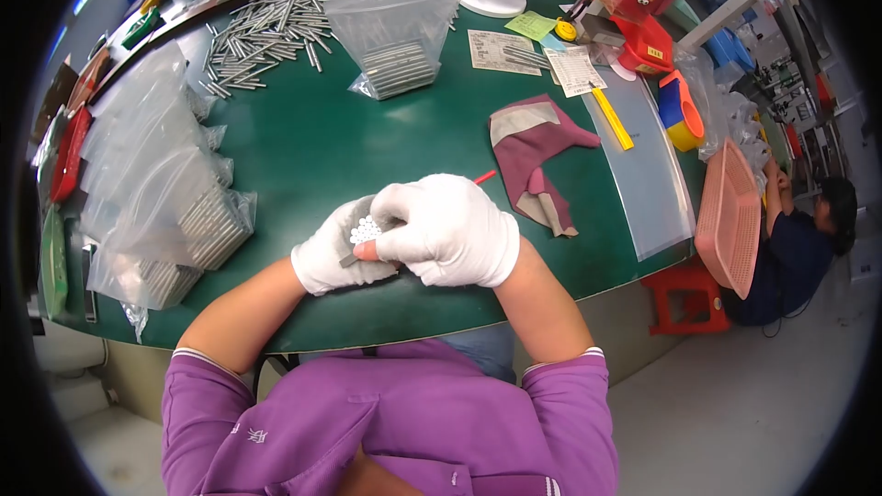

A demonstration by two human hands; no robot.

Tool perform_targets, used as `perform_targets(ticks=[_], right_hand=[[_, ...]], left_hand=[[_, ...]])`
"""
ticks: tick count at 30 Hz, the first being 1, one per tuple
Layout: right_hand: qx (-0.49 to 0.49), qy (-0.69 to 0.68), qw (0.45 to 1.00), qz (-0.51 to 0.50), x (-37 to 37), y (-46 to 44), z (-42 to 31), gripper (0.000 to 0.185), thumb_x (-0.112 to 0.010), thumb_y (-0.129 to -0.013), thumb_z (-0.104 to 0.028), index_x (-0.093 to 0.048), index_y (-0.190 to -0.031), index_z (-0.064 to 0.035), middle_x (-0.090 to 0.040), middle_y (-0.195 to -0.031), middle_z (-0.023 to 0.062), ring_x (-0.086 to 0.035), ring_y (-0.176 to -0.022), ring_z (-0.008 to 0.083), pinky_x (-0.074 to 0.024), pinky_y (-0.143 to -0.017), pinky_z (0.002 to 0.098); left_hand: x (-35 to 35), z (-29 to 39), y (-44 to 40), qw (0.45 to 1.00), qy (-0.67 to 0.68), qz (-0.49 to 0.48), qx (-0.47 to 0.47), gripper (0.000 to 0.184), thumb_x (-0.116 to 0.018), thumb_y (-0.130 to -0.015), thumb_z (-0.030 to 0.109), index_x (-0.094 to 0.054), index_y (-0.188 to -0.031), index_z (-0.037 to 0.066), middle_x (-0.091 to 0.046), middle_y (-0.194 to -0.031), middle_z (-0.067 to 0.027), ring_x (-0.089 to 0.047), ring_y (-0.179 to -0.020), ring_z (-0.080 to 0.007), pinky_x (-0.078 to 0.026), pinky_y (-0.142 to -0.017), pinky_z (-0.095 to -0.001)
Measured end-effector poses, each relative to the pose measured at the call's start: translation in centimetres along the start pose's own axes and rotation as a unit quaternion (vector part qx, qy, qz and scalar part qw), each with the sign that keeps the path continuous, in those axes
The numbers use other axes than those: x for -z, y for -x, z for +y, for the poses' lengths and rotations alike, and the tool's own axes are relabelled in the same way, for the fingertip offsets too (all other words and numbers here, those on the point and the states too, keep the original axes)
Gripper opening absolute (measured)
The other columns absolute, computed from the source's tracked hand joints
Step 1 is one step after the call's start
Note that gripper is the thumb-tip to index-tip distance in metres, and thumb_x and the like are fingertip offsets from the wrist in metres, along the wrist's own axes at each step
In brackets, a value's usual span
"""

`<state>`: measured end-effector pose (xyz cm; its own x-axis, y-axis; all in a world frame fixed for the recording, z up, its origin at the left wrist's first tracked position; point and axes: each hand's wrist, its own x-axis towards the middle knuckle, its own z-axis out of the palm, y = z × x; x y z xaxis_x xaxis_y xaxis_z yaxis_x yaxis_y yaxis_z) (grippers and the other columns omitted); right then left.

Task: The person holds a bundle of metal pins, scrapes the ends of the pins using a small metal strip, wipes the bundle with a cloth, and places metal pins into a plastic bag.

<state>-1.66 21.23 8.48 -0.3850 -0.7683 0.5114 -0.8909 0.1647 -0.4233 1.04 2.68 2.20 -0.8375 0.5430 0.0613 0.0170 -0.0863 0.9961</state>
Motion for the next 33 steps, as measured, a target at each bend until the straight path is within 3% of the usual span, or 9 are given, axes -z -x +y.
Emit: perform_targets(ticks=[2, 4, 10, 13, 16, 18, 22, 28, 33], right_hand=[[-0.027, -0.02, 0.999, 0.011, 0.6, 0.8, 1.3, 0.038, -0.064, -0.059, -0.004, -0.073, -0.091, -0.0215, -0.06, -0.082, 0.0042, -0.059, -0.062, 0.0239, -0.0473, -0.055, 0.0333], [-0.057, 0.001, 0.998, 0.038, 1.8, 1.9, 2.2, 0.042, -0.061, -0.06, -0.006, -0.075, -0.098, -0.017, -0.053, -0.073, 0.0033, -0.054, -0.059, 0.0199, -0.0439, -0.056, 0.0291], [0.021, -0.034, 0.999, 0.003, 0.1, 0.6, 0.9, 0.04, -0.061, -0.059, -0.009, -0.074, -0.096, -0.0167, -0.056, -0.077, 0.0034, -0.056, -0.062, 0.0204, -0.0444, -0.057, 0.0303], [-0.062, -0.025, 0.997, 0.035, 2.0, 1.9, 2.2, 0.039, -0.06, -0.059, -0.011, -0.075, -0.094, -0.0164, -0.056, -0.077, 0.0048, -0.055, -0.06, 0.0194, -0.0441, -0.056, 0.0288], [-0.035, -0.033, 0.998, 0.027, 1.0, 1.4, 1.5, 0.037, -0.062, -0.059, -0.003, -0.074, -0.089, -0.0207, -0.06, -0.079, 0.0039, -0.06, -0.063, 0.0234, -0.0476, -0.055, 0.0322], [0.005, -0.009, 1.0, 0.002, 0.3, 0.2, 0.0, 0.035, -0.063, -0.059, -0.004, -0.073, -0.089, -0.0206, -0.06, -0.079, 0.0035, -0.06, -0.063, 0.024, -0.0468, -0.055, 0.033], [-0.058, -0.026, 0.997, 0.037, 1.7, 2.1, 2.5, 0.042, -0.06, -0.059, -0.004, -0.075, -0.096, -0.0173, -0.056, -0.078, 0.0024, -0.055, -0.059, 0.0198, -0.0442, -0.054, 0.0283], [0.008, 0.017, 1.0, 0.019, -0.1, 0.0, 0.1, 0.03, -0.065, -0.062, -0.005, -0.072, -0.087, -0.0201, -0.061, -0.08, 0.0035, -0.06, -0.062, 0.0237, -0.0471, -0.053, 0.033], [-0.068, 0.011, 0.996, 0.056, 1.4, 1.8, 2.7, 0.038, -0.064, -0.057, -0.005, -0.073, -0.091, -0.0209, -0.06, -0.079, 0.0049, -0.06, -0.062, 0.0233, -0.0482, -0.055, 0.0315]], left_hand=[[0.2, -0.3, 0.2, 1.0, 0.027, 0.002, -0.009, 0.035, -0.071, -0.074, 0.001, -0.055, -0.105, 0.005, -0.062, -0.099, -0.0038, -0.06, -0.089, -0.0111, -0.051, -0.078, -0.0245], [0.3, -0.2, -0.1, 0.988, 0.102, -0.007, 0.113, 0.049, -0.076, -0.072, 0.005, -0.054, -0.116, 0.004, -0.061, -0.104, -0.0055, -0.059, -0.096, -0.0127, -0.05, -0.083, -0.0271], [0.2, -0.2, 0.2, 0.998, 0.037, 0.001, -0.047, 0.041, -0.072, -0.073, -0.001, -0.054, -0.11, 0.003, -0.062, -0.1, -0.0047, -0.06, -0.092, -0.0112, -0.051, -0.08, -0.0255], [0.5, -0.3, 0.0, 0.996, 0.0, -0.031, 0.087, 0.061, -0.077, -0.071, 0.002, -0.049, -0.125, 0.003, -0.06, -0.109, -0.0058, -0.059, -0.1, -0.0149, -0.049, -0.088, -0.0297], [0.4, 0.0, 0.0, 0.993, -0.049, -0.04, 0.103, 0.06, -0.077, -0.071, 0.003, -0.05, -0.124, 0.004, -0.06, -0.11, -0.0051, -0.058, -0.102, -0.0142, -0.049, -0.089, -0.0295], [0.3, -0.5, 0.5, 0.998, 0.045, 0.006, -0.042, 0.043, -0.073, -0.073, 0.0, -0.054, -0.112, 0.005, -0.062, -0.102, -0.003, -0.06, -0.094, -0.012, -0.051, -0.082, -0.0261], [0.3, -0.2, 0.0, 0.999, -0.019, -0.028, 0.042, 0.041, -0.071, -0.073, -0.001, -0.053, -0.11, 0.006, -0.062, -0.1, -0.0038, -0.062, -0.093, -0.014, -0.052, -0.081, -0.0258], [0.1, 0.1, 0.1, 1.0, -0.012, -0.008, 0.015, 0.029, -0.067, -0.076, -0.001, -0.056, -0.103, 0.006, -0.063, -0.097, -0.0029, -0.062, -0.089, -0.0121, -0.051, -0.08, -0.0248], [0.0, 0.3, 0.1, 0.999, 0.031, -0.02, 0.031, 0.032, -0.067, -0.076, -0.001, -0.057, -0.106, 0.006, -0.063, -0.101, -0.0041, -0.061, -0.092, -0.0122, -0.051, -0.081, -0.025]])
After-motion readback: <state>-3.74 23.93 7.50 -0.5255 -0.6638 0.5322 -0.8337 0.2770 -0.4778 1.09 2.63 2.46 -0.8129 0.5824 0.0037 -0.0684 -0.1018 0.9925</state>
